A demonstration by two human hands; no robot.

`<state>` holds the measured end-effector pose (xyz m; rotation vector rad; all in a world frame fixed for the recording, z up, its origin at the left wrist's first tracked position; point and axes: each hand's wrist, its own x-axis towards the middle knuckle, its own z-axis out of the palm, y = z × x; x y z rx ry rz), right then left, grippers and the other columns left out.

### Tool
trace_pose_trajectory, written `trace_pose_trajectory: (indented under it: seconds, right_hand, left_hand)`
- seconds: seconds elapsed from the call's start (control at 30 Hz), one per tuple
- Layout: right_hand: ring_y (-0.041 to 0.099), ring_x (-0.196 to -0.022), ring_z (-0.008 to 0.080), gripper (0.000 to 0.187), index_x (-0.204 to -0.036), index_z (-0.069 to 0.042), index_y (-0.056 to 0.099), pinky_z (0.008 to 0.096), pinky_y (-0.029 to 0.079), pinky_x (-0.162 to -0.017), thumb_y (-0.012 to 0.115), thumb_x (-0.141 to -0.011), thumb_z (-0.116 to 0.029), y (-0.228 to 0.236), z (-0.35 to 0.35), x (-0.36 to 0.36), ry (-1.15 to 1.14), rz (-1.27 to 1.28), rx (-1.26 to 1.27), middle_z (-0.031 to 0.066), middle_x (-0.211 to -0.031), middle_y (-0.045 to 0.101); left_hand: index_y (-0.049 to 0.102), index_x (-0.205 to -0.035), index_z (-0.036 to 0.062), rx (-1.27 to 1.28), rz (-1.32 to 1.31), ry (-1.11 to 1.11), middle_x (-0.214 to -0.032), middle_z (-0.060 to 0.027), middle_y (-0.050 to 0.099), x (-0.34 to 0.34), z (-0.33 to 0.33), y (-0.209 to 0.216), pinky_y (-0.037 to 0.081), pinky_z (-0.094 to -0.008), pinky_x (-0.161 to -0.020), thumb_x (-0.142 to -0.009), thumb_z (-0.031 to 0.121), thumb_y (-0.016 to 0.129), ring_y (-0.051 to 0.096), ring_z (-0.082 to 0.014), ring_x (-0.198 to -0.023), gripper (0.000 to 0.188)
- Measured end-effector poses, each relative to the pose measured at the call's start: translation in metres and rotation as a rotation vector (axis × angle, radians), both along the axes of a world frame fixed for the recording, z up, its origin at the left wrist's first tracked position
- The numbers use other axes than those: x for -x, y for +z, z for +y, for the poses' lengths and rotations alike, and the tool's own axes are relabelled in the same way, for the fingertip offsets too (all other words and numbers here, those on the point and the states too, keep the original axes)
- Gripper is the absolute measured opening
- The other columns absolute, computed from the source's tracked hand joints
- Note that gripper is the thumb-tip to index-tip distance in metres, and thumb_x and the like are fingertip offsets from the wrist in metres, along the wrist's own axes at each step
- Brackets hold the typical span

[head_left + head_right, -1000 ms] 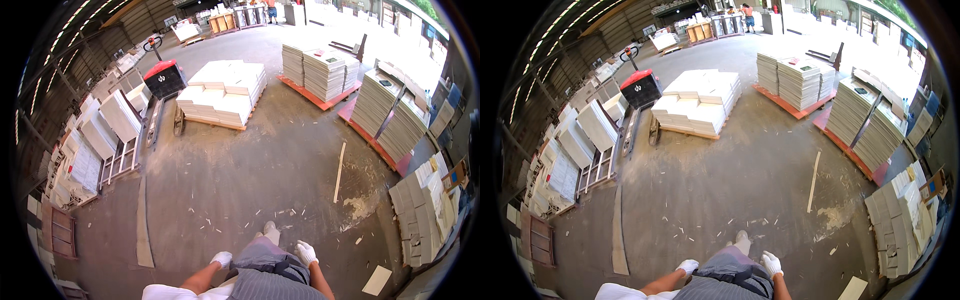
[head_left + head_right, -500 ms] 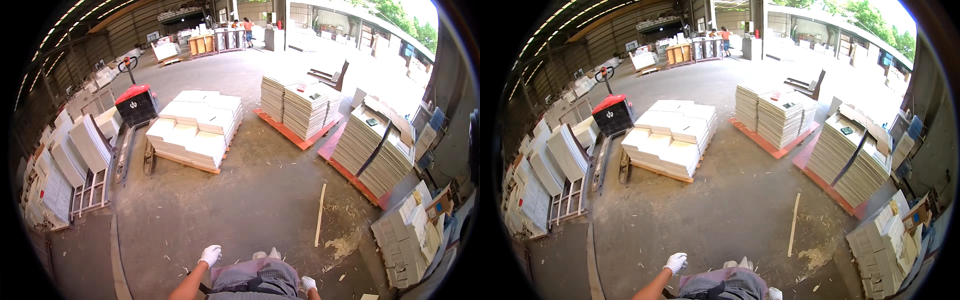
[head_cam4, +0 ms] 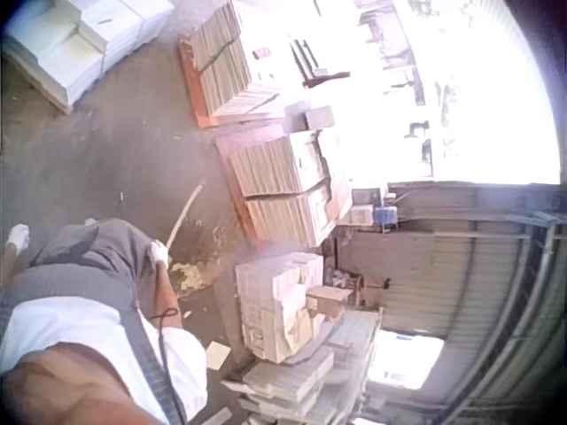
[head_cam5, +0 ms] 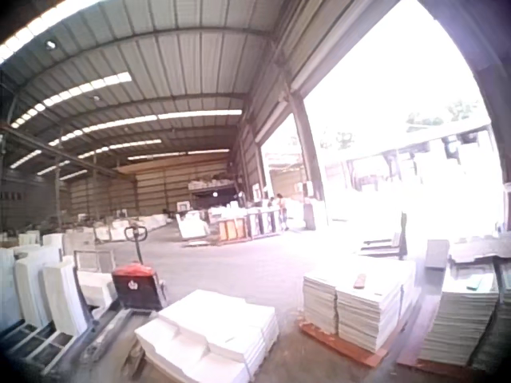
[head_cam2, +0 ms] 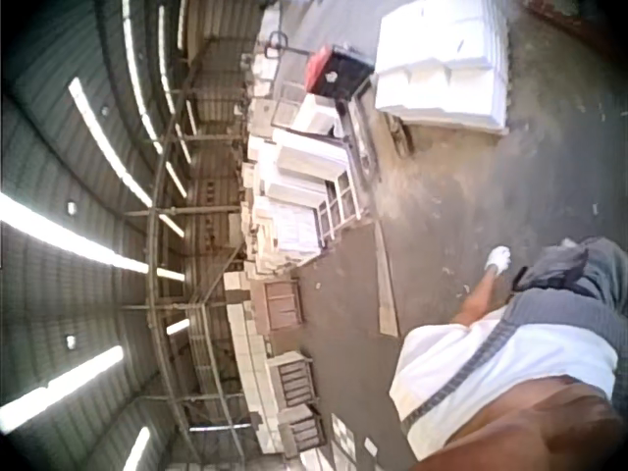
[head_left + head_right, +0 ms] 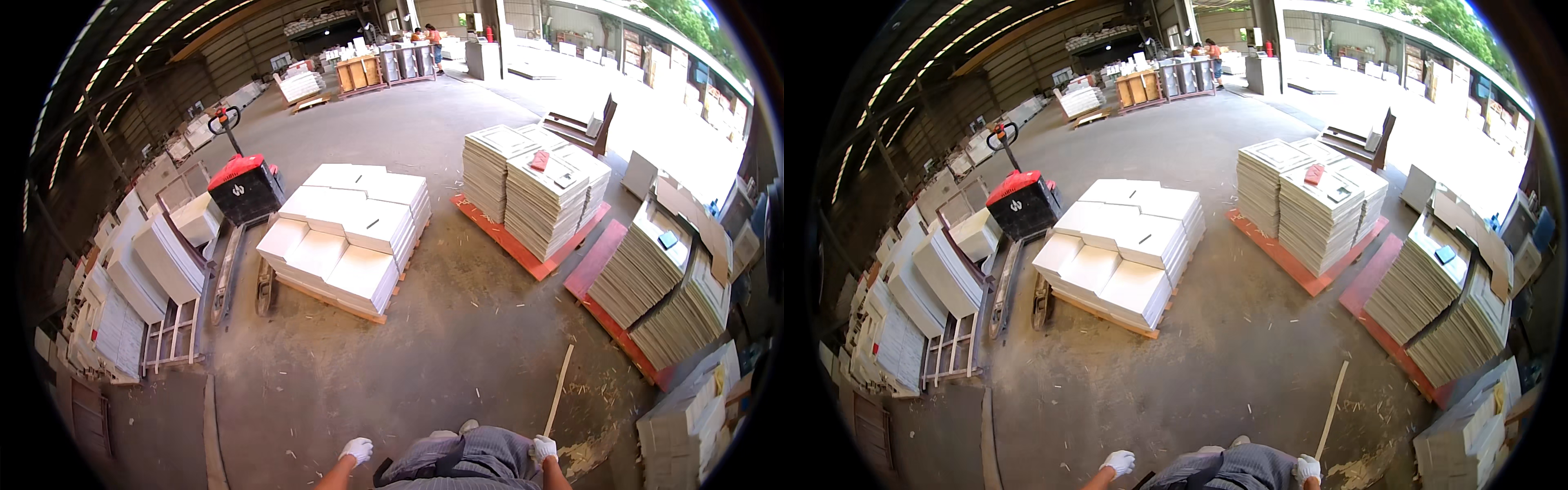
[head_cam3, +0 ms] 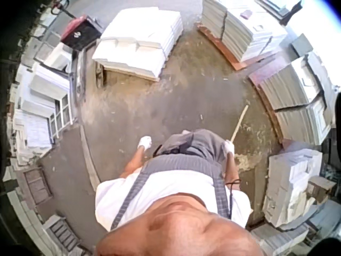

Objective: The person arranges square tiles on the floor in a checkered pattern using white and gray tiles. They pick up tiles from nearby stacks and place them one by one to form a grid.

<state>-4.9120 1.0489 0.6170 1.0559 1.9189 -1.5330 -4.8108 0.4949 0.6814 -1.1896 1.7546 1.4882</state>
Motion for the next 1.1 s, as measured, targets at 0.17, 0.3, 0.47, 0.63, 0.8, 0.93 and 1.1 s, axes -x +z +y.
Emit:
trace_pose_trajectory:
  seconds: [0.17, 0.3, 0.47, 0.63, 0.8, 0.93, 1.1]
  right_hand:
    - [0.054, -0.049, 0.0167, 0.036, -0.127, -0.009, 0.06, 0.0317, 0.044, -0.043, 0.053, -0.091, -0.01, 0.033, -0.039, 0.17, 0.114, 0.036, 0.086, 0.0051, -0.065, 0.058]
    - [0.059, -0.062, 0.014, 0.043, -0.132, 0.0, 0.055, 0.0271, 0.05, -0.057, 0.055, -0.09, -0.011, 0.06, -0.117, 0.285, 0.238, 0.191, 0.113, 0.006, -0.082, 0.064]
    - [0.06, -0.069, 0.0147, 0.044, -0.135, -0.001, 0.053, 0.0286, 0.051, -0.06, 0.056, -0.092, -0.012, 0.041, -0.182, 0.388, 0.139, 0.26, 0.26, 0.0071, -0.089, 0.064]
    - [0.059, -0.065, 0.0181, 0.044, -0.131, -0.003, 0.055, 0.029, 0.047, -0.054, 0.057, -0.088, -0.009, -0.001, -0.186, 0.429, -0.063, 0.115, 0.245, 0.0091, -0.084, 0.064]
    - [0.061, -0.064, 0.0238, 0.039, -0.128, -0.009, 0.057, 0.0385, 0.049, -0.055, 0.055, -0.089, -0.015, 0.014, -0.184, 0.472, -0.092, -0.066, 0.052, 0.0087, -0.083, 0.065]
    - [0.064, -0.074, 0.0237, 0.044, -0.133, -0.01, 0.055, 0.0386, 0.052, -0.063, 0.058, -0.09, -0.018, 0.002, -0.187, 0.527, -0.1, -0.182, 0.163, 0.01, -0.095, 0.067]
    - [0.064, -0.079, 0.0207, 0.047, -0.136, -0.009, 0.054, 0.0369, 0.052, -0.067, 0.057, -0.09, -0.02, 0.008, -0.221, 0.659, 0.028, -0.122, 0.139, 0.0093, -0.1, 0.068]
  left_hand:
    - [0.069, -0.095, 0.007, 0.242, -0.018, -0.462, -0.087, -0.0153, 0.068, 0.032, -0.039, -0.059, 0.051, -0.0462, -0.066, -0.08, 0.022, 0.051, 0.066, -0.0322, -0.077, 0.028]
    - [0.071, -0.098, 0.0099, 0.409, 0.019, -0.533, -0.098, -0.0156, 0.069, 0.091, -0.02, -0.035, 0.05, -0.0443, -0.082, -0.085, 0.028, 0.051, 0.066, -0.0359, -0.095, 0.03]
    - [0.07, -0.109, 0.0121, 0.325, -0.025, -0.353, -0.109, -0.0162, 0.069, 0.224, -0.057, -0.047, 0.049, -0.0405, -0.088, -0.09, 0.029, 0.051, 0.065, -0.0348, -0.104, 0.032]
    - [0.071, -0.099, 0.0103, 0.328, 0.075, -0.575, -0.105, -0.0168, 0.067, 0.425, -0.172, -0.05, 0.049, -0.0451, -0.088, -0.083, 0.028, 0.053, 0.063, -0.0383, -0.1, 0.03]
    - [0.064, -0.11, 0.0022, 0.087, 0.238, -0.072, -0.081, -0.0084, 0.064, 0.662, -0.197, 0.032, 0.049, -0.0296, -0.052, -0.089, 0.008, 0.053, 0.06, -0.015, -0.065, 0.024]
    - [0.064, -0.113, 0.0033, 0.099, 0.367, -0.216, -0.084, -0.0069, 0.067, 0.81, -0.157, 0.07, 0.053, -0.0298, -0.062, -0.092, 0.015, 0.057, 0.063, -0.0146, -0.071, 0.026]
    - [0.06, -0.122, 0.0029, -0.012, 0.49, -0.246, -0.089, -0.0097, 0.068, 0.889, -0.115, 0.021, 0.055, -0.0309, -0.068, -0.095, 0.017, 0.056, 0.066, -0.0173, -0.075, 0.031]
